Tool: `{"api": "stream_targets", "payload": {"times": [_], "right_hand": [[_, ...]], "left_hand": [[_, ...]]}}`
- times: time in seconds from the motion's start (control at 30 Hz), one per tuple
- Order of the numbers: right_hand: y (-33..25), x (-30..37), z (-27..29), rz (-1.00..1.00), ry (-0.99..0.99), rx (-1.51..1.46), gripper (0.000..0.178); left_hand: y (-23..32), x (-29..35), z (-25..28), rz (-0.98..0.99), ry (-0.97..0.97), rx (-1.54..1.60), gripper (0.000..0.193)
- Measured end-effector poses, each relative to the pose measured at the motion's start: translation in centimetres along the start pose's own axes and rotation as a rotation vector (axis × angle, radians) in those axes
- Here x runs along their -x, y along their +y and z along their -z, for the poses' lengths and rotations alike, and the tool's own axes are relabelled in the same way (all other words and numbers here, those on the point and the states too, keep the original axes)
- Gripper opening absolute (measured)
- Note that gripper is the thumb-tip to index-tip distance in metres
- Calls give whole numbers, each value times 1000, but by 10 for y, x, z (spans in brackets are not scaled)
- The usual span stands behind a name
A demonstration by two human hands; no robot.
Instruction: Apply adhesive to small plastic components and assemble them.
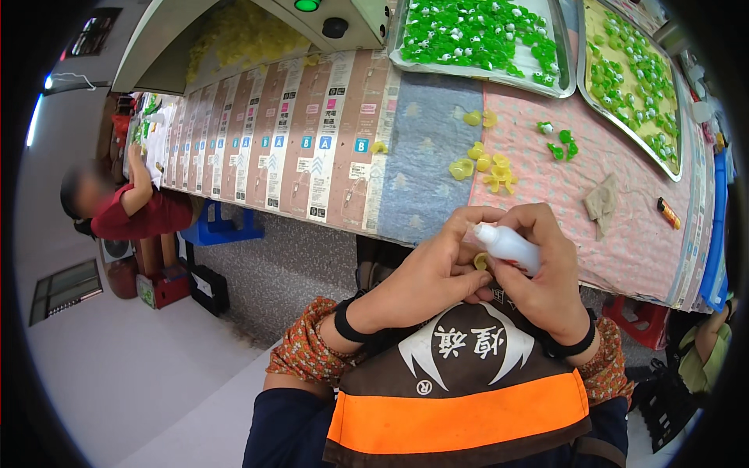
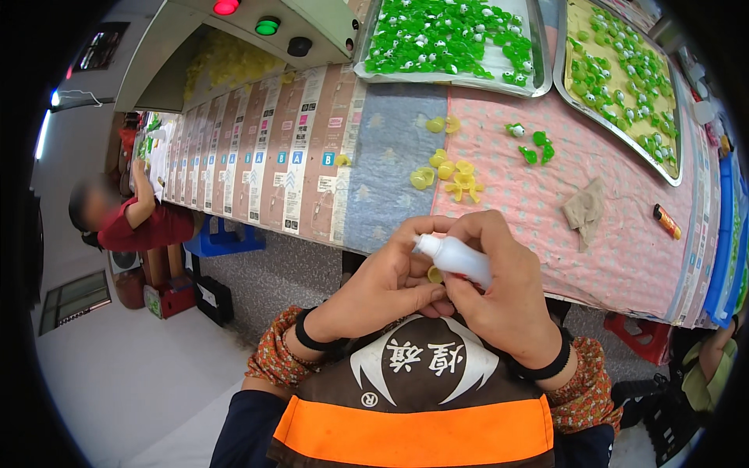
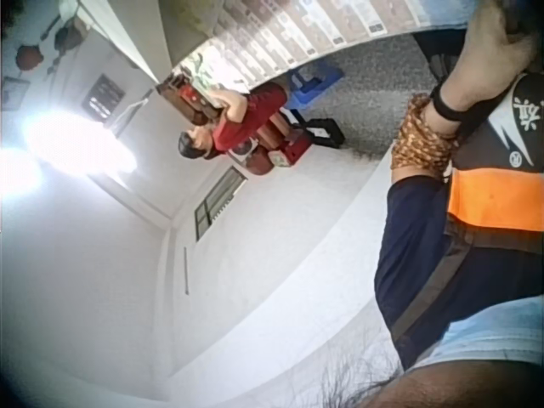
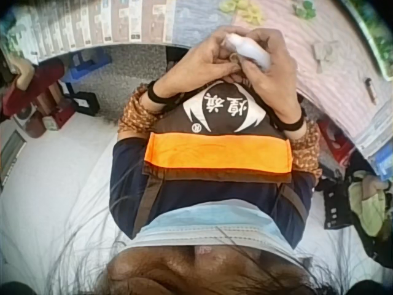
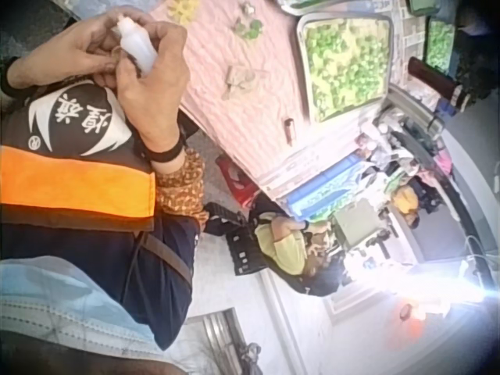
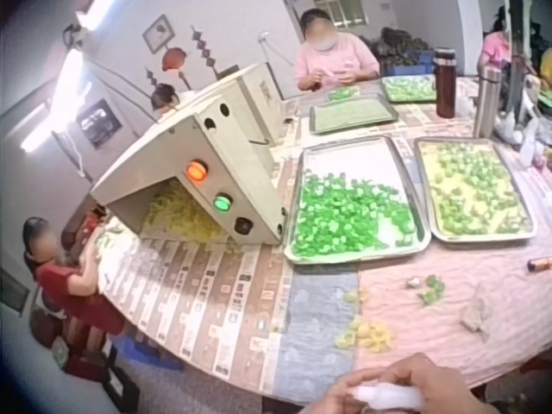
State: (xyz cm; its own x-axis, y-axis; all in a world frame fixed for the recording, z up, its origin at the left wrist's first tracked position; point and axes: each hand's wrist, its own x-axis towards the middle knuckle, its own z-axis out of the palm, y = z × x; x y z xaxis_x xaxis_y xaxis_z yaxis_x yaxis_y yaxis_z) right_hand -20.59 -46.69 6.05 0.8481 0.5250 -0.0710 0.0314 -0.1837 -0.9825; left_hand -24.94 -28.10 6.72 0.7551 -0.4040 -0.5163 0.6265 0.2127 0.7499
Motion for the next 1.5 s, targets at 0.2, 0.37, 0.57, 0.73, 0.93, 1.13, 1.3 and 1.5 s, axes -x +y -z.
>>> {"api": "stream_targets", "payload": {"times": [0.2, 0.37, 0.57, 0.73, 0.93, 1.13, 1.3, 1.5], "right_hand": [[2, -2, -1, -138, 215, -169, 32], [-8, -5, 1, -317, 225, -380, 30], [-10, -6, 2, -398, 237, -411, 32], [-12, -4, 1, -410, 240, -423, 32], [-15, -1, 2, -380, 231, -429, 34], [-11, 10, 4, -237, 156, -397, 35], [-9, 1, 6, -281, 271, -531, 34], [-8, 4, 17, -286, 294, -524, 35]], "left_hand": [[-12, -1, -4, -77, 31, 134, 44], [-30, -7, 3, -222, 44, 121, 39], [-38, -12, 6, -302, 67, 92, 33], [-47, -14, 1, -429, 84, 101, 32], [-44, -12, 9, -334, 81, 249, 25], [-49, -13, 13, -197, 13, 597, 21], [-61, -16, -22, 56, 53, 676, 27], [-62, -4, -8, 102, 60, 558, 24]]}}
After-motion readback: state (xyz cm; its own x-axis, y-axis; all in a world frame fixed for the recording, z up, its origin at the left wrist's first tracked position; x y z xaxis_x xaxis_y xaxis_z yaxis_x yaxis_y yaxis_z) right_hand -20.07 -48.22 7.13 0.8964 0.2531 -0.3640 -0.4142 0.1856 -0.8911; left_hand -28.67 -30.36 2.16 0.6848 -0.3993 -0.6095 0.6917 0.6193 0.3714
